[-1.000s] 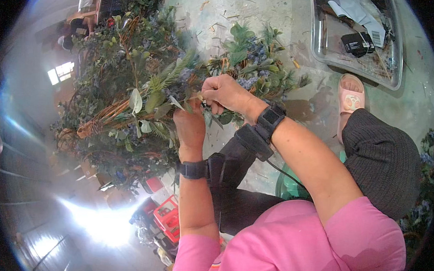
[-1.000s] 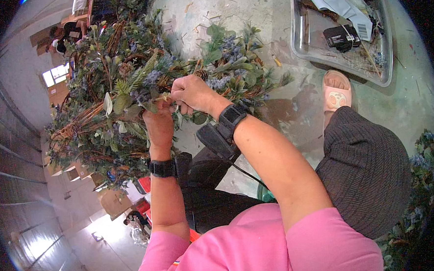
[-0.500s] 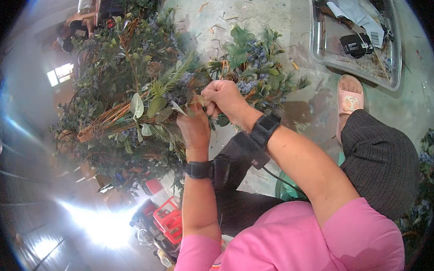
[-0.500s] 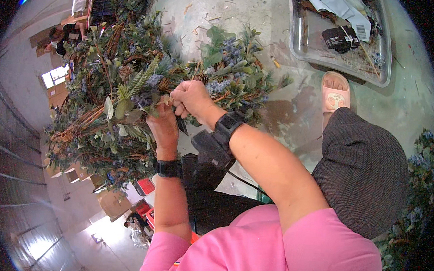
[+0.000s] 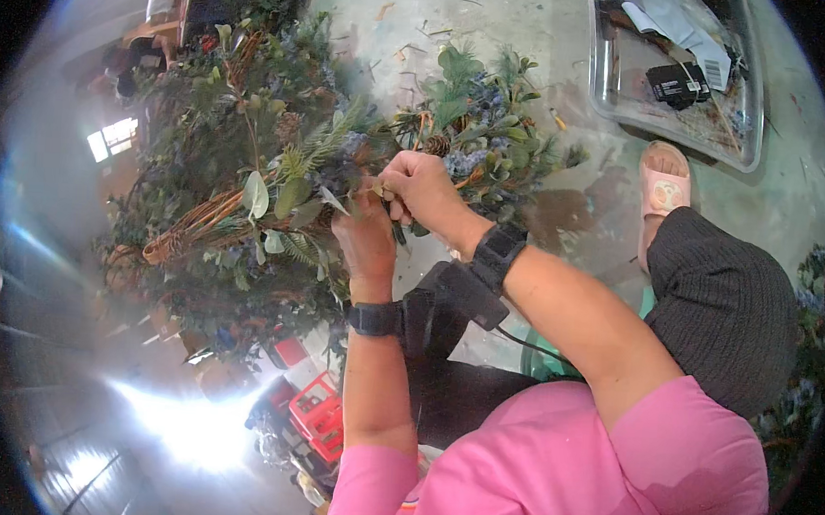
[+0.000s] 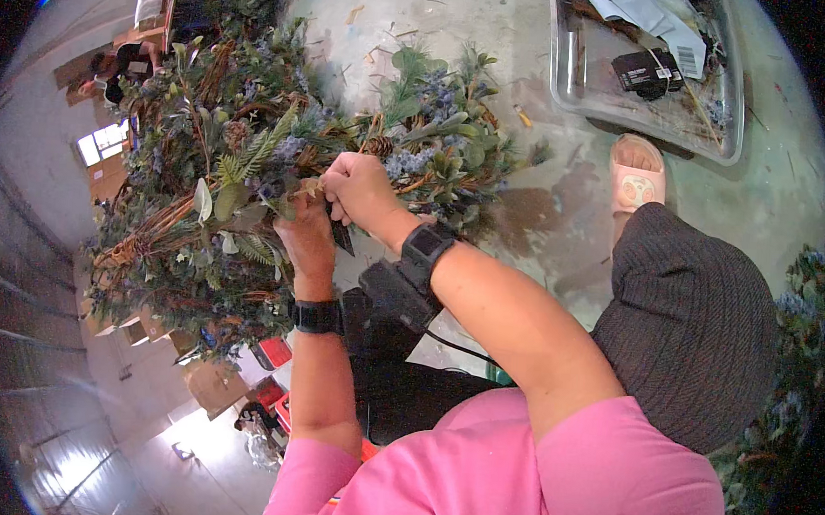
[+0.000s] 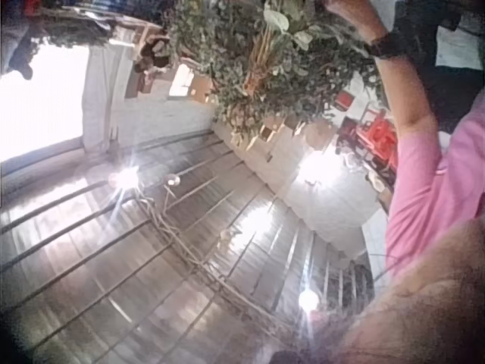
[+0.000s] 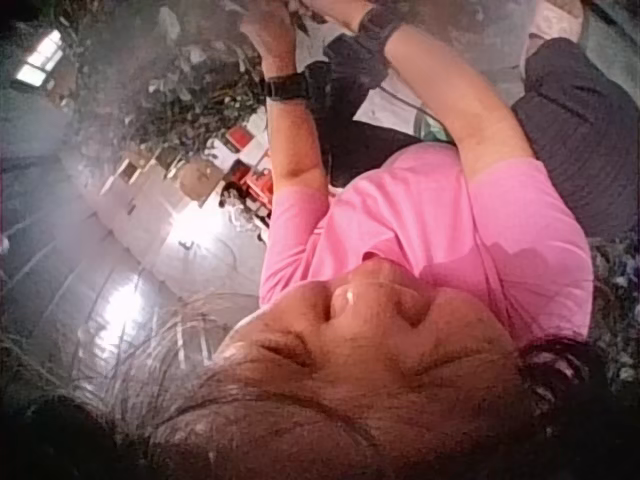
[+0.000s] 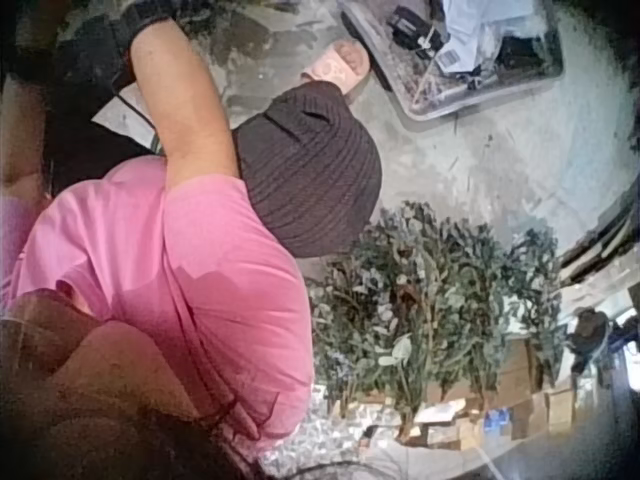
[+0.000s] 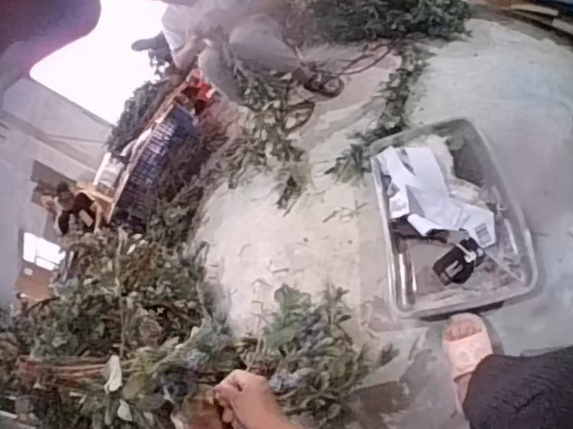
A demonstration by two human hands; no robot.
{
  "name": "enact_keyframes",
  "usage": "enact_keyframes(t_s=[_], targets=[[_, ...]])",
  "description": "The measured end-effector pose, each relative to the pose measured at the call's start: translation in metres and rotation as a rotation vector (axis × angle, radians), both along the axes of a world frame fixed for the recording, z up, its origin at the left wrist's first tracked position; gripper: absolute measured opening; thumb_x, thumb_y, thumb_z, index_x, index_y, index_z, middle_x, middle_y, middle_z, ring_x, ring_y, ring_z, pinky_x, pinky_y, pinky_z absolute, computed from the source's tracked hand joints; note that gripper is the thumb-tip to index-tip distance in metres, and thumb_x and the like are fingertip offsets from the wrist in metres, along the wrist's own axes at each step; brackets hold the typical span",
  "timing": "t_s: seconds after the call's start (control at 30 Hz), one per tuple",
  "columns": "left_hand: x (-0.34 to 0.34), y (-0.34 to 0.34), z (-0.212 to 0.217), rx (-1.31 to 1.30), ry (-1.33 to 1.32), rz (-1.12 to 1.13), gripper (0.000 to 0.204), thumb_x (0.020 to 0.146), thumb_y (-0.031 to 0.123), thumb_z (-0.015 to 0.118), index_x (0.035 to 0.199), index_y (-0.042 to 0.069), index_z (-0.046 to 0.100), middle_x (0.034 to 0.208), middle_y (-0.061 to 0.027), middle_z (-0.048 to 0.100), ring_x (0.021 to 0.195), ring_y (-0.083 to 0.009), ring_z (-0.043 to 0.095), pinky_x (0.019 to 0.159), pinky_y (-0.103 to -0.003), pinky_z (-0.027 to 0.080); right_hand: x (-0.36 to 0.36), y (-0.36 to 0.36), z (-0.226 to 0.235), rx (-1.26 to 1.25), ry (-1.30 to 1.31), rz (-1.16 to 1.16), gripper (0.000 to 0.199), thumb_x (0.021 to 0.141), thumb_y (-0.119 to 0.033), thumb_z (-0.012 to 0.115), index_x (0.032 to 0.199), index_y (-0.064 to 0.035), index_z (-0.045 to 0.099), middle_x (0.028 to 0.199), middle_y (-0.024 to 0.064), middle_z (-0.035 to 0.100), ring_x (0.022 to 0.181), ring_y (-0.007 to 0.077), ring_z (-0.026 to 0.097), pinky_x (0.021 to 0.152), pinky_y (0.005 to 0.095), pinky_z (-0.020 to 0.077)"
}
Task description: The recorder is assembling and decorating artificial foliage wreaths, attaching leaves, pinecones, and berries to a vine base.
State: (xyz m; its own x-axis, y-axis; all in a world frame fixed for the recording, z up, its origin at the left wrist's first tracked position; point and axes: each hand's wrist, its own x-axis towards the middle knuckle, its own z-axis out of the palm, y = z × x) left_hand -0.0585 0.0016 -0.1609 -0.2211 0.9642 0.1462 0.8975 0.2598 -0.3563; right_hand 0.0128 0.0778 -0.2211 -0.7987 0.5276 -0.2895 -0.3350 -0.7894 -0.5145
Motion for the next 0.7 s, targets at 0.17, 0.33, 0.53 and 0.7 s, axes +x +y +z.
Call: enact_keyframes(t_s=[0.17, 0.33, 0.53, 0.7], targets=[[0.005, 0.003, -0.006, 0.162, -0.252, 0.151, 0.010, 0.084, 0.011, 0.051, 0.085, 0.005, 0.059, 0.074, -0.0097, 0.060, 0.068, -0.0238, 0.058, 0.057, -0.034, 0.043, -0.006, 0.002, -0.012, -0.088, 0.061, 0.054, 0.014, 0.082, -0.010, 0.051, 0.073, 0.0003, 0.052, 0.061, 0.0057, 0.054, 0.043, 0.0131, 0.054, 0.036, 0.0248, 0.0428], [0.005, 0.001, -0.003, 0.091, -0.227, 0.119, 0.013, 0.083, 0.006, 0.047, 0.093, 0.002, 0.054, 0.075, -0.0120, 0.059, 0.066, -0.0304, 0.058, 0.056, -0.036, 0.045, -0.005, 0.000, -0.014, -0.091, 0.072, 0.070, 0.014, 0.083, -0.010, 0.050, 0.075, 0.0008, 0.052, 0.062, 0.0059, 0.055, 0.043, 0.0132, 0.054, 0.036, 0.0252, 0.0434], [0.009, 0.003, -0.007, 0.092, -0.200, 0.109, 0.013, 0.083, 0.006, 0.047, 0.093, 0.003, 0.054, 0.074, -0.0130, 0.059, 0.061, -0.0281, 0.058, 0.053, -0.036, 0.045, -0.001, 0.003, -0.012, -0.068, 0.048, 0.072, 0.014, 0.082, -0.009, 0.049, 0.072, 0.0005, 0.052, 0.060, 0.0054, 0.054, 0.043, 0.0132, 0.054, 0.035, 0.0254, 0.0433], [0.019, 0.014, 0.004, 0.122, -0.365, 0.398, 0.011, 0.085, 0.013, 0.049, 0.091, 0.007, 0.055, 0.088, -0.0116, 0.058, 0.076, -0.0270, 0.058, 0.059, -0.039, 0.045, 0.000, 0.005, -0.003, 0.048, 0.015, 0.044, 0.013, 0.080, -0.008, 0.050, 0.072, 0.0017, 0.054, 0.059, 0.0065, 0.055, 0.043, 0.0132, 0.054, 0.038, 0.0256, 0.0434]])
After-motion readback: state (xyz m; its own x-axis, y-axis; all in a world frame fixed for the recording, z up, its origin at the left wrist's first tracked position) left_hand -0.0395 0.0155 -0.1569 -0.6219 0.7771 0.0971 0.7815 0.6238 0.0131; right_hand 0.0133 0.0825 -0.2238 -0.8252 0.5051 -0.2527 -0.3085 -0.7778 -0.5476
